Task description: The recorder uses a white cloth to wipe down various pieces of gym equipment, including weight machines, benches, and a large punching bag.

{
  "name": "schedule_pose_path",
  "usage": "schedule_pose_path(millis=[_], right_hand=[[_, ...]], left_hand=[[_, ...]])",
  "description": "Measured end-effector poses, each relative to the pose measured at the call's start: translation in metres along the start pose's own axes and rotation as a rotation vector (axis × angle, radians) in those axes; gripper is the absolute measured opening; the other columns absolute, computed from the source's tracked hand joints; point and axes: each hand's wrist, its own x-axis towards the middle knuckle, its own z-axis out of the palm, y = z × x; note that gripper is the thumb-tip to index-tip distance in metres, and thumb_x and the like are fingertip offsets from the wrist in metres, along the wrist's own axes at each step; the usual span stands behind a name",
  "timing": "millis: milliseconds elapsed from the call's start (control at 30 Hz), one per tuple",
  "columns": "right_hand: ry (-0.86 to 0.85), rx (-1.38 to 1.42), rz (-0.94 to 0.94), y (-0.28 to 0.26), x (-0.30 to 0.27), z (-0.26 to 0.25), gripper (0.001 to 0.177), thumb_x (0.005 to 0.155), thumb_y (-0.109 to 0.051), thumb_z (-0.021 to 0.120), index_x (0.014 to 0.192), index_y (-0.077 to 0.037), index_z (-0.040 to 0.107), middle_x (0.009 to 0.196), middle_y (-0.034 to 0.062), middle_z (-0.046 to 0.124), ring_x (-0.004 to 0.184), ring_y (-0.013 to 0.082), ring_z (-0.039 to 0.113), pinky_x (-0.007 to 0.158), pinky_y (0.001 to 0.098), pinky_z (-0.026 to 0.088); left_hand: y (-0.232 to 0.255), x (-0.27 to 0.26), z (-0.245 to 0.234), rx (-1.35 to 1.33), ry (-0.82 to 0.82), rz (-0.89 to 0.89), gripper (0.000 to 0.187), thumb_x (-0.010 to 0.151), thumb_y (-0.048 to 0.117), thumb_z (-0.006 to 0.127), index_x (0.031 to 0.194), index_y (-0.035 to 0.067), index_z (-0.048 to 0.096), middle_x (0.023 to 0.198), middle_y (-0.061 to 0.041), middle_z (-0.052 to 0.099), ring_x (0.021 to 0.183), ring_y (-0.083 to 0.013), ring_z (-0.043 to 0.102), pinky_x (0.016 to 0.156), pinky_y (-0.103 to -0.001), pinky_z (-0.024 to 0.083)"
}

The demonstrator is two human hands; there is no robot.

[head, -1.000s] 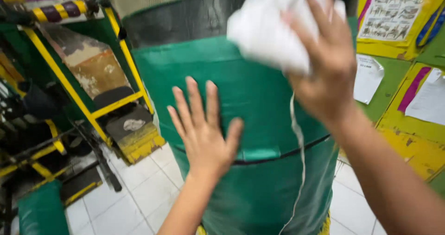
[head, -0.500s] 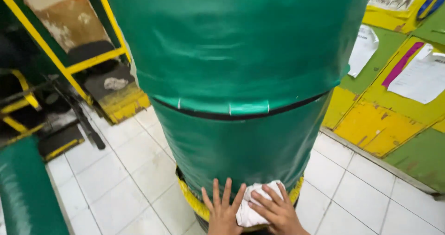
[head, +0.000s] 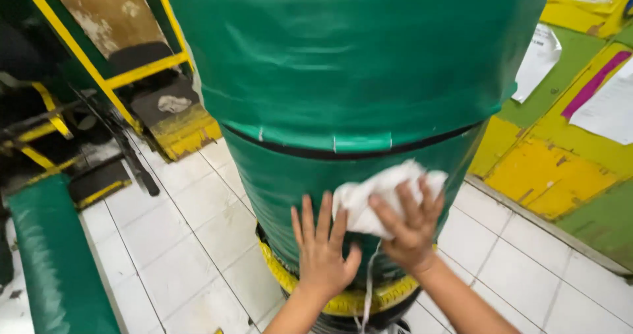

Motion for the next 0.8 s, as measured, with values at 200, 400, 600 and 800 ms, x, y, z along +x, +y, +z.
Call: schedule_pose_path(millis=[200,400,600,800], right_hand=[[-0.177,-0.013,-0.027,-0.022,-0.131,0.006,0.052,0.087,-0.014,0.065,0.136,-0.031,0.068,0.155,0.0030,0.047,0.150,0.0339,0.034,0.122,0.0586,0.018],[-0.457,0.057,0.063,-0.035,-0.178,-0.017,0.069,0.076,-0.003,0.063,0.140,-0.029,0.062,0.152,0.0028,0.050,0.146,0.0333,0.038,0.119,0.0621,0.026],[-0.619,0.232,0.132,-0.037,-0.168,-0.042,0.079,0.066,0.003,0.064,0.139,-0.025,0.062,0.156,0.0061,0.047,0.146,0.0355,0.037,0.117,0.0600,0.027],[-0.581,0.762,0.486,-0.034,-0.146,-0.112,0.070,0.072,0.007,0.059,0.137,-0.017,0.065,0.159,0.0106,0.048,0.145,0.0314,0.049,0.117,0.0457,0.038]], left_hand=[[-0.031,-0.131,0.038,0.102,-0.296,0.005,0.064,0.074,0.024,0.073,0.136,0.022,0.057,0.163,-0.013,0.027,0.147,-0.0510,0.021,0.112,-0.078,0.013],[-0.006,-0.163,0.016,0.159,-0.622,-0.099,0.071,0.070,0.017,0.075,0.138,0.029,0.057,0.164,-0.011,0.022,0.149,-0.0495,0.017,0.112,-0.077,0.014],[0.025,-0.149,-0.014,-0.009,-0.820,-0.334,0.081,0.072,0.019,0.079,0.147,0.025,0.049,0.168,-0.014,0.016,0.148,-0.0489,0.025,0.111,-0.065,0.025],[0.056,-0.142,-0.018,-0.368,-0.624,-0.518,0.078,0.082,0.019,0.076,0.153,0.016,0.043,0.155,-0.016,0.046,0.140,-0.0421,0.050,0.113,-0.049,0.043]])
